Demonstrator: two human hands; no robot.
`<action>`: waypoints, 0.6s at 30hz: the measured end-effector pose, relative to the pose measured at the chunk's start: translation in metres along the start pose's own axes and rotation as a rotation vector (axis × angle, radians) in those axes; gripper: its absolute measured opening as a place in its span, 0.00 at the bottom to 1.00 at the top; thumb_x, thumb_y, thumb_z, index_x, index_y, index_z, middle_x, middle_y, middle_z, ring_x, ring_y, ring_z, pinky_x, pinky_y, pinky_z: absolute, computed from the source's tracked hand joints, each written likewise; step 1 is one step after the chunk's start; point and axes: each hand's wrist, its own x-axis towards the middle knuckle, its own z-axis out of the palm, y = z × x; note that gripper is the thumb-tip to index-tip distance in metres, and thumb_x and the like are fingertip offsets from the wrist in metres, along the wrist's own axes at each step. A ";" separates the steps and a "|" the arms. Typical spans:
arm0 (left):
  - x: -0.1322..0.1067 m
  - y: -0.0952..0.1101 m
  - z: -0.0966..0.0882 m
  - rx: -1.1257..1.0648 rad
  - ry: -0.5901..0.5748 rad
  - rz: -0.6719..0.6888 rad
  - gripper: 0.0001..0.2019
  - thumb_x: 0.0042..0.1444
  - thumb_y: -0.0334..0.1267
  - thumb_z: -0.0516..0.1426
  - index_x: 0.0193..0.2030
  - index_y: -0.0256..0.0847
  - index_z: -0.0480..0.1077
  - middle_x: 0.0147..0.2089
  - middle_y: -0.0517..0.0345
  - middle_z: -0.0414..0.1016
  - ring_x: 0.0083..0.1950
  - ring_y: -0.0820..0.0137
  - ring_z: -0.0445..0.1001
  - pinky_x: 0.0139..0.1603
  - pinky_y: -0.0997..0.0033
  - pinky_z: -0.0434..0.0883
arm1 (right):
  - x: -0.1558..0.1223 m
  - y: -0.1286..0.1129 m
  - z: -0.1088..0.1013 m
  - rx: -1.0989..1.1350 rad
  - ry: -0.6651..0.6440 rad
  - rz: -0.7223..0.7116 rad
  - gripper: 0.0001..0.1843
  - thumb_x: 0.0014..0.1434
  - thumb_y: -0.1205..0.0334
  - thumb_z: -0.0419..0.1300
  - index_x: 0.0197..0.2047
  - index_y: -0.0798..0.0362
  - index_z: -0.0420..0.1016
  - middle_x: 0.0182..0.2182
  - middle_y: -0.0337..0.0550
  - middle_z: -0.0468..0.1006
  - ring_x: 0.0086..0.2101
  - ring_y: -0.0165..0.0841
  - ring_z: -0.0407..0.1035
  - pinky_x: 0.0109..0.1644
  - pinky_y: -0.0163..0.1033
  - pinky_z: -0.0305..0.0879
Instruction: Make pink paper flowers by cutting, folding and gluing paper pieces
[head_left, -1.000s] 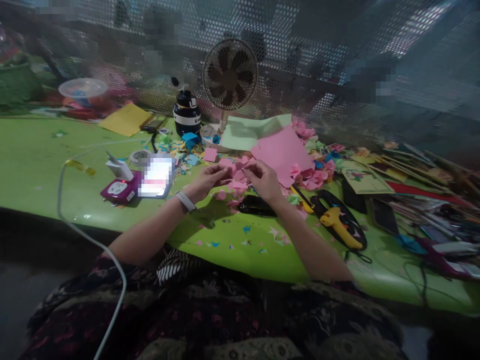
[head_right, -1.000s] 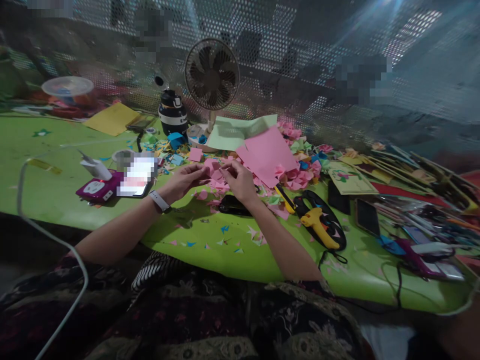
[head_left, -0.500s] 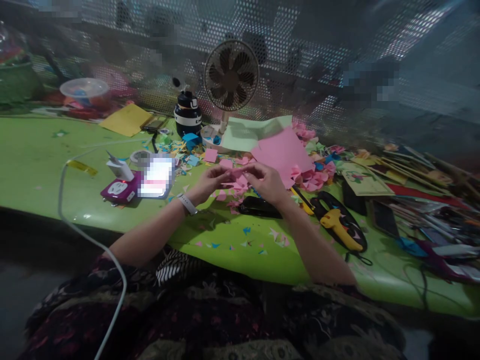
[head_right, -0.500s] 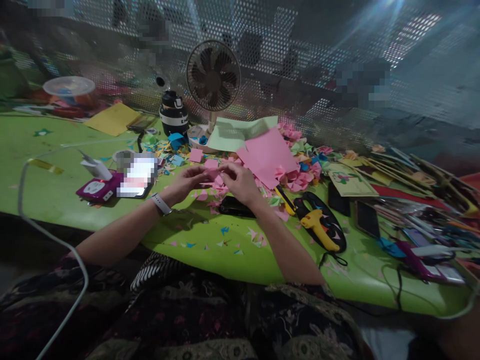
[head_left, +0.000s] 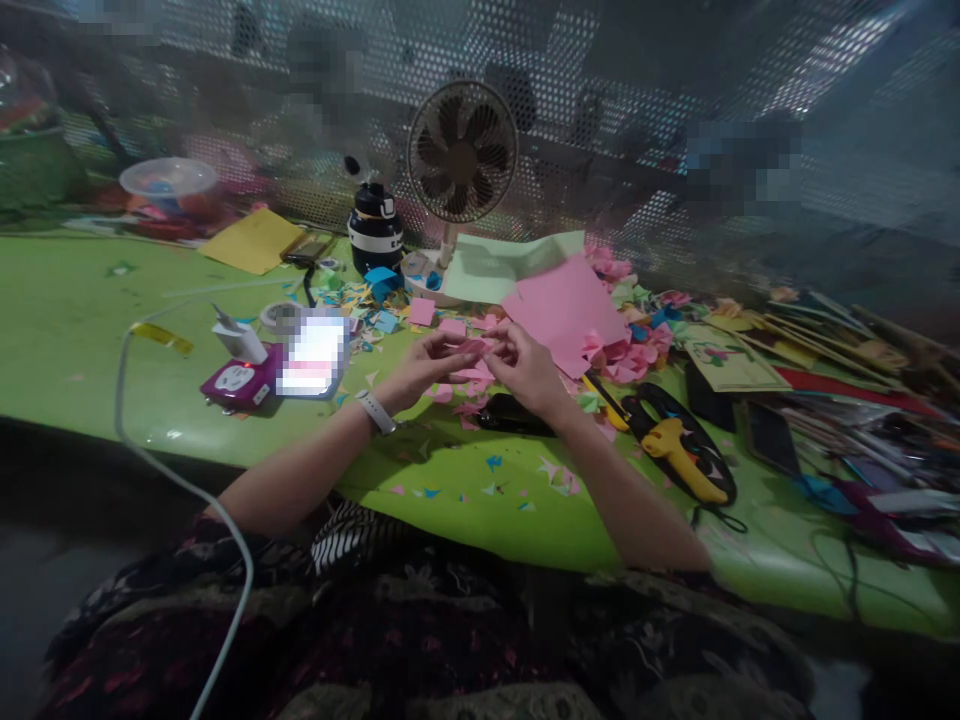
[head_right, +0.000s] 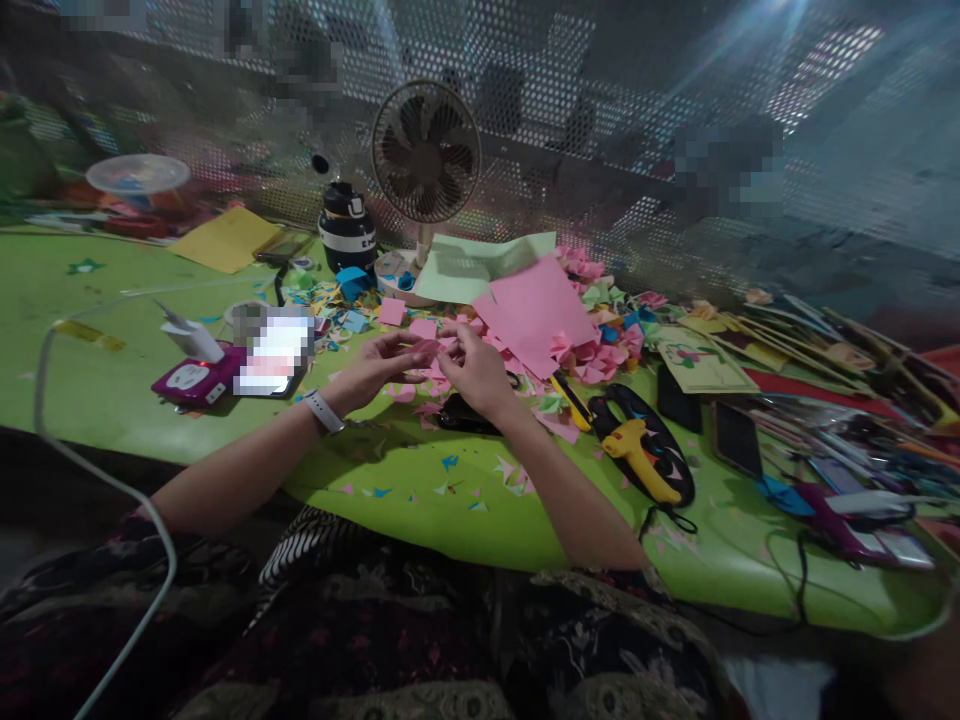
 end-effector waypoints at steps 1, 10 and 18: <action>0.000 -0.001 0.000 0.010 0.008 -0.003 0.23 0.40 0.42 0.75 0.41 0.37 0.74 0.42 0.54 0.82 0.40 0.69 0.81 0.46 0.64 0.78 | 0.000 0.000 0.001 -0.003 0.003 -0.009 0.15 0.59 0.61 0.59 0.50 0.50 0.72 0.32 0.40 0.80 0.32 0.35 0.75 0.38 0.41 0.73; 0.004 -0.005 0.000 -0.019 0.076 0.048 0.16 0.46 0.40 0.72 0.38 0.38 0.75 0.37 0.58 0.81 0.39 0.72 0.80 0.50 0.65 0.76 | 0.003 0.001 0.003 0.023 0.115 -0.008 0.14 0.58 0.48 0.64 0.36 0.51 0.73 0.32 0.43 0.79 0.31 0.33 0.72 0.37 0.41 0.71; -0.001 0.011 -0.004 0.080 -0.028 -0.059 0.19 0.46 0.40 0.72 0.42 0.37 0.74 0.36 0.54 0.84 0.40 0.67 0.81 0.39 0.71 0.74 | 0.004 -0.003 -0.009 0.200 -0.052 0.102 0.16 0.54 0.49 0.67 0.32 0.53 0.73 0.24 0.38 0.74 0.24 0.30 0.66 0.29 0.38 0.64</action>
